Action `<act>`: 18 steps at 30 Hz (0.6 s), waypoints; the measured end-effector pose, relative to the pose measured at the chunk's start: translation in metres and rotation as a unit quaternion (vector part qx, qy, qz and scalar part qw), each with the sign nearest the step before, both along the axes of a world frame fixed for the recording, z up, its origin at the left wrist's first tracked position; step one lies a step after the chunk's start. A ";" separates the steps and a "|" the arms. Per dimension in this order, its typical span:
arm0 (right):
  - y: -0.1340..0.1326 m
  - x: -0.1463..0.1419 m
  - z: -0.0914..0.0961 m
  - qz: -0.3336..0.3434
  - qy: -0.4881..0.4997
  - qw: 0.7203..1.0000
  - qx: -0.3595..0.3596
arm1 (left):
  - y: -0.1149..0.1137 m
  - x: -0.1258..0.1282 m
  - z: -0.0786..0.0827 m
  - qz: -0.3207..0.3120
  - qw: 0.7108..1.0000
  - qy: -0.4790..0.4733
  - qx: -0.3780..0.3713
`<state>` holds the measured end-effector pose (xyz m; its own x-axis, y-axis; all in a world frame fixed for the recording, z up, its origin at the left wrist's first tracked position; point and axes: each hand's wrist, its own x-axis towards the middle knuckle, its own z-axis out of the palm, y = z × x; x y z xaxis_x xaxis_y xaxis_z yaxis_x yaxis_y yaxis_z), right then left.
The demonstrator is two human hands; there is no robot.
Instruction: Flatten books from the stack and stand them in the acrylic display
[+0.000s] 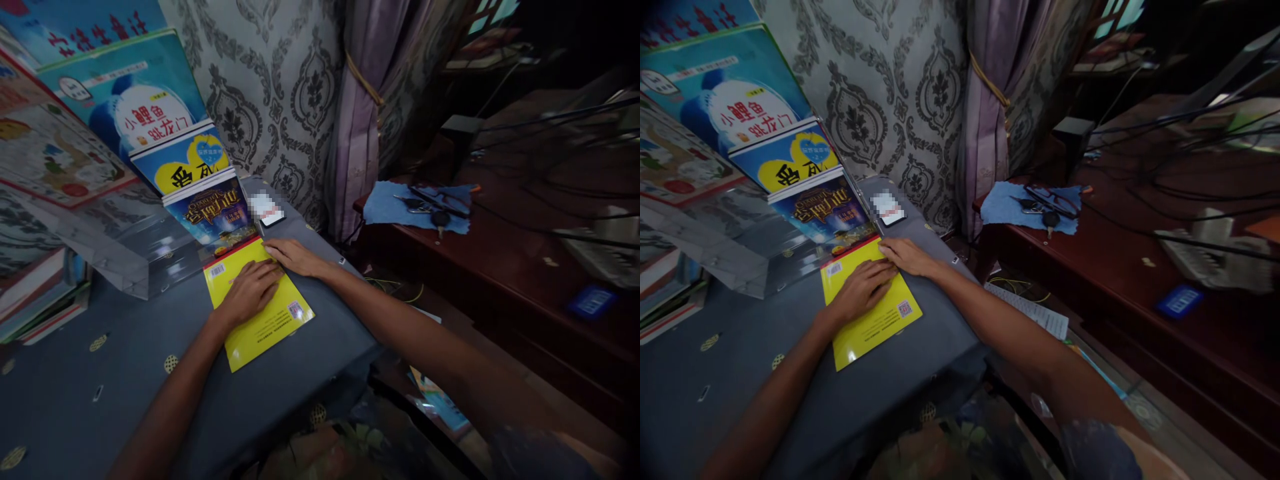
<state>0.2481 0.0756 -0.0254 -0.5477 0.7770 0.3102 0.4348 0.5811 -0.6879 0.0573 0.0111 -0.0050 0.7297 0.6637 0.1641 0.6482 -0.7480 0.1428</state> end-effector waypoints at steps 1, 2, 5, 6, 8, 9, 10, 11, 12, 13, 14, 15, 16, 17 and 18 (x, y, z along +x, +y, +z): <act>0.000 0.000 0.000 0.000 0.002 1.000 0.000 | -0.001 -0.001 0.000 -0.007 1.000 -0.002 -0.004; 0.000 0.000 0.000 -0.001 0.004 1.000 -0.001 | -0.001 -0.002 0.000 -0.009 1.000 -0.004 -0.007; 0.000 0.000 0.000 0.002 0.001 1.000 0.002 | -0.006 0.001 0.000 0.004 1.000 -0.011 -0.005; 0.000 0.000 0.000 0.003 -0.003 1.000 0.004 | -0.007 0.003 0.000 0.008 1.000 -0.011 -0.004; 0.000 0.000 0.000 0.001 -0.007 1.000 0.009 | -0.011 0.005 0.000 0.012 1.000 -0.010 -0.008; 0.000 0.000 0.001 0.000 -0.008 1.000 0.009 | -0.013 0.006 0.000 0.011 1.000 -0.010 -0.012; 0.000 0.000 0.001 -0.001 -0.009 1.000 0.008 | -0.014 0.006 0.001 0.008 1.000 -0.011 -0.018; -0.001 0.000 0.001 -0.001 -0.009 1.000 0.007 | -0.015 0.006 0.001 0.004 1.000 -0.013 -0.025; -0.001 0.000 0.002 0.001 -0.010 1.000 0.007 | -0.017 0.005 0.001 -0.001 0.999 -0.015 -0.031; -0.001 0.000 0.002 0.003 -0.011 1.000 0.007 | -0.017 0.004 0.000 -0.005 0.999 -0.016 -0.035; -0.001 0.000 0.002 0.004 -0.011 1.000 0.009 | -0.018 0.003 0.000 -0.006 0.999 -0.017 -0.036; -0.001 0.000 0.002 0.004 -0.012 1.000 0.010 | -0.019 0.003 -0.001 -0.006 0.999 -0.015 -0.034; -0.001 0.000 0.002 0.004 -0.013 1.000 0.012 | -0.020 0.004 -0.002 -0.003 0.999 -0.012 -0.030; -0.001 0.000 0.001 0.003 -0.014 1.000 0.013 | -0.021 0.004 -0.003 -0.001 1.000 -0.008 -0.025; -0.001 0.000 0.001 0.002 -0.016 1.000 0.014 | -0.021 0.006 -0.004 0.001 1.000 -0.005 -0.020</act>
